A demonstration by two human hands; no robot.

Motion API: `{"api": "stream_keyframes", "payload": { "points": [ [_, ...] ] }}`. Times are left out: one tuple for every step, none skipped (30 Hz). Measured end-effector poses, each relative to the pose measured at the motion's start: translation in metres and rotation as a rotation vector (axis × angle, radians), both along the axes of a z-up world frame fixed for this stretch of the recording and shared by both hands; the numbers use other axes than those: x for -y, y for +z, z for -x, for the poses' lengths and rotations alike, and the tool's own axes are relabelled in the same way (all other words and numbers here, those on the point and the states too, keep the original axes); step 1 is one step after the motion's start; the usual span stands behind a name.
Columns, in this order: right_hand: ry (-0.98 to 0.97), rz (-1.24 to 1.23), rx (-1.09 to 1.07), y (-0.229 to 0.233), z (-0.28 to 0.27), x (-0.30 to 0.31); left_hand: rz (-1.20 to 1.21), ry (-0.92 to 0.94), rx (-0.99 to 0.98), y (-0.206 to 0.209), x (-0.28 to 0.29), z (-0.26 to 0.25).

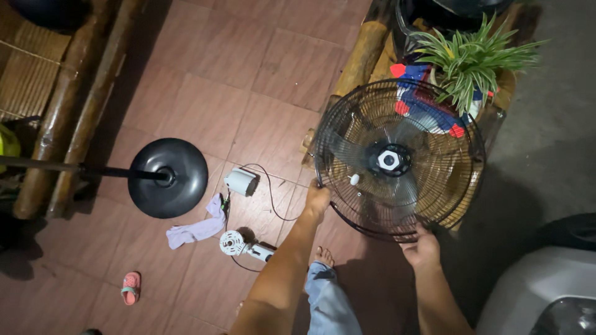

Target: The person assembles a standing electric fan by inserting the metal pole into the base, attaching the motor housing, and securing the fan cage. They use a screwdriver to tighten screws on the motor housing and handle the fan cage and base components.

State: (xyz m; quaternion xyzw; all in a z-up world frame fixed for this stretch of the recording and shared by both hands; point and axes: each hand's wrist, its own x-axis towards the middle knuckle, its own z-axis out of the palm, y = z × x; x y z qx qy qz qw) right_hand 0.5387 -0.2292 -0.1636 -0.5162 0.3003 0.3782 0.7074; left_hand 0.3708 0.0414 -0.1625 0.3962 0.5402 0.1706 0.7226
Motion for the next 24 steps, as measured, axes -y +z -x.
{"api": "stream_keyframes", "payload": {
  "points": [
    [-0.028,0.005,0.000,-0.001,0.001,0.001,-0.019,0.008,0.008,0.001,-0.001,-0.001],
    [-0.058,0.009,0.002,-0.001,0.002,0.002,0.040,0.009,-0.010,0.003,-0.002,-0.002],
    [-0.087,0.013,0.003,-0.001,0.002,0.000,0.098,0.010,-0.028,0.003,-0.002,-0.004],
    [-0.071,0.022,0.019,-0.003,0.002,-0.001,0.158,0.010,-0.048,0.002,0.000,-0.004],
    [-0.054,0.032,0.036,-0.005,0.002,-0.001,0.123,0.027,-0.026,0.000,0.001,-0.006],
    [-0.039,0.041,0.051,-0.007,0.002,0.000,0.088,0.044,-0.006,-0.003,0.003,-0.007],
    [-0.031,0.050,0.053,-0.008,0.002,0.001,0.054,0.061,0.015,-0.006,0.006,-0.008],
    [-0.023,0.055,0.054,-0.010,0.001,-0.002,0.020,0.083,0.032,-0.009,0.006,-0.009],
    [-0.014,0.060,0.055,-0.011,0.001,-0.003,-0.014,0.106,0.049,-0.011,0.007,-0.009],
    [-0.013,0.091,0.092,-0.012,0.002,-0.004,-0.048,0.128,0.066,-0.012,0.008,-0.010],
    [-0.011,0.121,0.129,-0.012,0.002,-0.004,-0.078,0.132,0.090,-0.012,0.010,-0.010],
    [-0.008,0.151,0.167,-0.012,0.003,-0.005,-0.108,0.138,0.115,-0.011,0.012,-0.009],
    [-0.024,0.144,0.171,-0.010,0.004,-0.006,-0.139,0.144,0.139,-0.007,0.013,-0.008],
    [-0.038,0.135,0.176,-0.008,0.007,-0.006,-0.073,0.151,0.112,-0.002,0.014,-0.006],
    [-0.051,0.127,0.181,-0.005,0.011,-0.004,-0.007,0.158,0.086,0.004,0.017,-0.002],
    [-0.068,0.114,0.187,-0.002,0.015,-0.003,0.057,0.167,0.059,0.011,0.018,0.001],
    [-0.084,0.101,0.193,0.001,0.019,0.000,0.012,0.151,0.059,0.017,0.019,0.005],
    [-0.099,0.090,0.198,0.005,0.025,0.002,-0.031,0.137,0.057,0.024,0.024,0.011],
    [-0.085,0.070,0.243,0.010,0.030,0.007,-0.074,0.123,0.054,0.030,0.028,0.017],
    [-0.068,0.047,0.288,0.016,0.034,0.012,-0.038,0.134,0.072,0.034,0.031,0.022],
    [-0.051,0.024,0.332,0.022,0.038,0.015,-0.003,0.145,0.089,0.038,0.036,0.028],
    [-0.039,0.024,0.334,0.027,0.042,0.015,0.031,0.158,0.109,0.040,0.040,0.034],
    [-0.028,0.025,0.336,0.035,0.047,0.019,-0.028,0.162,0.135,0.043,0.044,0.041],
    [-0.015,0.024,0.337,0.043,0.052,0.020,-0.088,0.166,0.161,0.045,0.048,0.049]
  ]
}}
